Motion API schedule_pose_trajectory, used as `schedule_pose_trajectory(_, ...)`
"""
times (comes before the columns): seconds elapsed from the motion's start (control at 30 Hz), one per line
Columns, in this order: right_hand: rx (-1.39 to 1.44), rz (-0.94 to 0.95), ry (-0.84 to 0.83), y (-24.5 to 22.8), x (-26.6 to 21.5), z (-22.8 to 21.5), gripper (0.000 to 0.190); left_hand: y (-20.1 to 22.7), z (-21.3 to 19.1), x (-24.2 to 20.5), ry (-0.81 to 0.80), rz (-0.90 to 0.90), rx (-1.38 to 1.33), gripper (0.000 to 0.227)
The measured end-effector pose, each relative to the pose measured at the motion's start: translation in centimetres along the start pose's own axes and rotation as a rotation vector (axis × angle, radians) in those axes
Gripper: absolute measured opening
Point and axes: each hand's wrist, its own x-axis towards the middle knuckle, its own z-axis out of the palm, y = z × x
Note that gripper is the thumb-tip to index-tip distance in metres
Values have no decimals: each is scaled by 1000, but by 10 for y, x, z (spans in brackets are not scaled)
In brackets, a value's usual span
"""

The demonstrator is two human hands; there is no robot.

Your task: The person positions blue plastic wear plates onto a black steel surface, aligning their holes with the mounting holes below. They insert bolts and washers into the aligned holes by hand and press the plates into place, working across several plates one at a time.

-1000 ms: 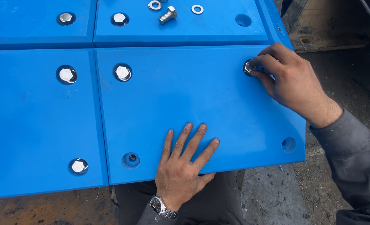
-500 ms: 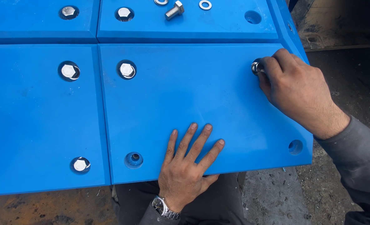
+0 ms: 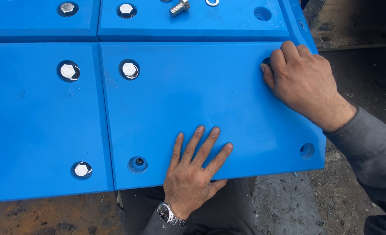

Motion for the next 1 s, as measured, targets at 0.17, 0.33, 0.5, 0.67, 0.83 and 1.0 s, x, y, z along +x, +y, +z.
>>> schedule_pose_trajectory(0.17,42,32,-33,7,4,-15,40,1,-3,1,-6,-5,-10,93)
schedule_pose_trajectory(0.33,138,-89,93,9,7,-24,36,-1,-3,2,-6,-10,-14,92)
schedule_pose_trajectory(0.5,-13,-26,-145,8,7,-8,39,0,-4,0,-18,6,-14,92)
schedule_pose_trajectory(0.67,-19,-68,-98,13,9,-26,41,0,-4,1,6,4,-4,92)
schedule_pose_trajectory(0.83,92,-65,-85,8,7,-19,37,0,-4,2,18,-3,-19,91)
schedule_pose_trajectory(1.0,45,101,-217,-10,7,-15,39,1,-5,1,34,9,-14,93)
